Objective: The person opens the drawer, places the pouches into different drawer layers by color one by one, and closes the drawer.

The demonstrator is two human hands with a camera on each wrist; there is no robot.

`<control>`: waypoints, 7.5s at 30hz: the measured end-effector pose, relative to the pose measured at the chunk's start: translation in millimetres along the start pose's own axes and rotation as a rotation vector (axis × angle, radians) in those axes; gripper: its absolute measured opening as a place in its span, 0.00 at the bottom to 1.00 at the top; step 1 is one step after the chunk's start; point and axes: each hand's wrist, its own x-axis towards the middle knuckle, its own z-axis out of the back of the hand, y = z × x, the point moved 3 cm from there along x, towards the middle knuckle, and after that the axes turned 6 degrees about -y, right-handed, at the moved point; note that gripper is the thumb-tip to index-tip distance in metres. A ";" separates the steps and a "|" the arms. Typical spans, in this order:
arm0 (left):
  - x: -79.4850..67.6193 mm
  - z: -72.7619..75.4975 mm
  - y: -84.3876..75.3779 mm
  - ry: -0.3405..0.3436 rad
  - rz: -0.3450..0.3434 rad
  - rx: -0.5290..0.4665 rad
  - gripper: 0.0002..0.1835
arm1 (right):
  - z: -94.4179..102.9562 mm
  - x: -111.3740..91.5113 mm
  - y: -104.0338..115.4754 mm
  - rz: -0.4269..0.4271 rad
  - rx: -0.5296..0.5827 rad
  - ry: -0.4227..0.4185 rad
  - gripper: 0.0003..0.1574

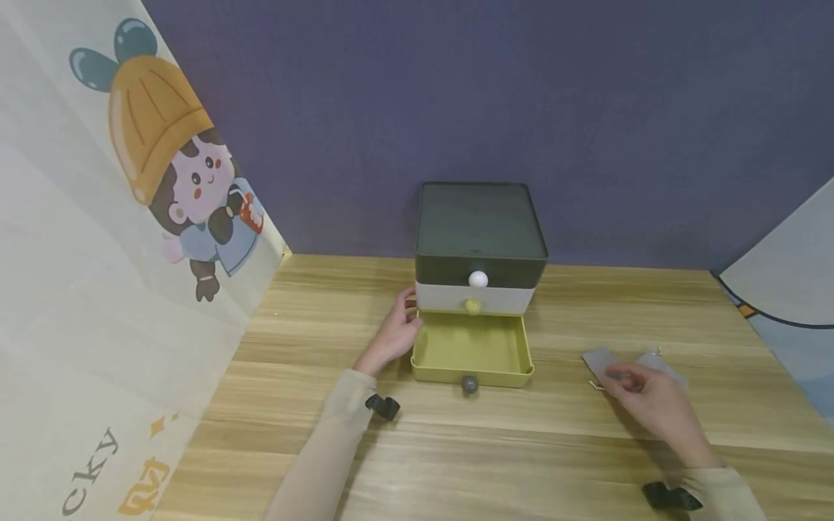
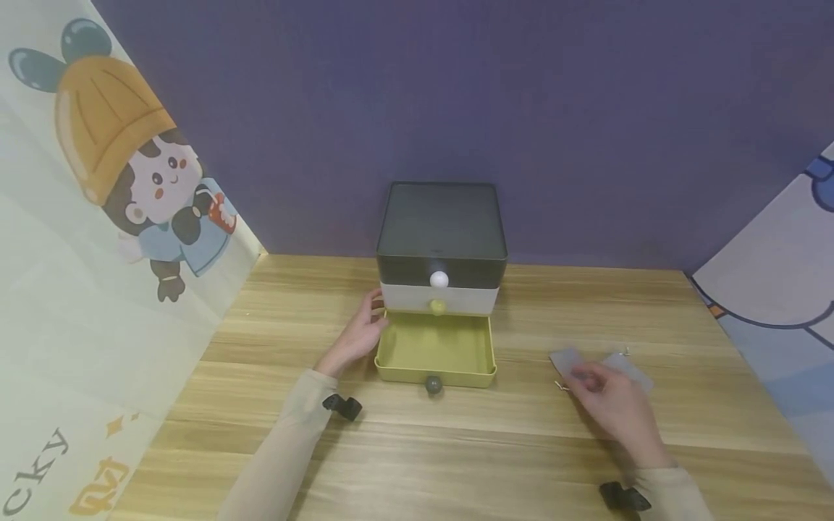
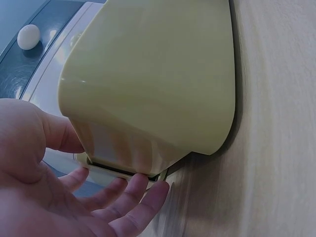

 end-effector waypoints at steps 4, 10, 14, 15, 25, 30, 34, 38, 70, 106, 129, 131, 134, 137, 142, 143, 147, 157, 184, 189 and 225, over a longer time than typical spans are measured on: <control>-0.5 0.2 0.0 0.001 -0.004 0.002 0.38 | -0.2 -0.9 -3.1 -0.008 -0.011 0.031 0.30; -1.2 -0.4 0.1 0.004 -0.009 0.011 0.38 | 0.2 -1.8 -3.4 -0.020 -0.036 0.065 0.30; -0.9 -0.9 0.7 0.002 -0.011 0.015 0.38 | 0.0 -0.3 -3.7 -0.032 -0.054 0.078 0.30; -0.9 -0.6 0.4 0.001 -0.015 0.017 0.38 | 0.1 0.0 -3.5 -0.035 -0.055 0.081 0.29; 2.0 0.6 2.1 -0.003 -0.015 0.025 0.38 | -1.3 0.4 -0.7 -0.042 -0.050 0.056 0.24; 2.0 1.1 2.4 -0.004 -0.024 0.028 0.38 | -1.8 -0.5 -1.3 -0.033 -0.046 0.047 0.21; 0.6 0.7 0.8 -0.001 -0.023 0.023 0.39 | -1.0 -1.2 -2.9 -0.022 -0.056 0.064 0.18; 0.0 0.1 0.1 -0.001 -0.028 0.021 0.38 | -1.1 -1.9 -3.3 -0.006 -0.074 0.071 0.16; -3.6 1.0 0.4 -0.002 -0.023 0.013 0.38 | -1.5 -5.4 -4.0 -0.008 -0.036 0.048 0.13; 1.3 1.2 5.3 0.007 -0.022 0.021 0.39 | 7.7 -5.2 49.1 0.129 0.117 0.004 0.10; -3.5 3.0 8.8 0.003 -0.052 0.018 0.36 | 7.4 7.2 108.6 0.163 0.227 0.113 0.05; -3.7 2.5 8.3 0.004 -0.066 0.024 0.35 | 5.8 8.2 111.9 0.174 0.225 0.113 0.04; -4.1 2.3 9.6 0.007 -0.075 0.030 0.35 | 1.7 9.6 117.0 0.204 0.236 0.104 0.04; -4.4 3.1 12.7 0.018 -0.072 0.024 0.35 | -3.4 10.4 122.1 0.237 0.265 0.103 0.04; -3.3 3.2 19.2 0.036 -0.081 0.011 0.35 | -9.5 12.0 128.4 0.269 0.293 0.119 0.04; -2.7 3.5 20.3 0.038 -0.083 0.011 0.35 | -10.5 12.7 129.8 0.277 0.294 0.119 0.04; -2.9 5.0 20.8 0.042 -0.083 0.017 0.36 | -13.5 15.0 135.5 0.295 0.303 0.129 0.03; -2.5 5.7 21.7 0.063 -0.081 0.029 0.36 | -19.4 20.2 148.3 0.276 0.341 0.192 0.04; -3.2 6.4 23.1 0.079 -0.087 0.046 0.36 | -52.0 38.3 158.7 0.282 0.297 0.207 0.04; -3.9 6.8 22.4 0.081 -0.079 0.045 0.36 | -56.7 42.7 160.9 0.302 0.277 0.195 0.04; -7.4 7.1 20.9 0.102 -0.077 0.037 0.35 | -50.5 39.9 144.6 0.238 0.409 -0.038 0.06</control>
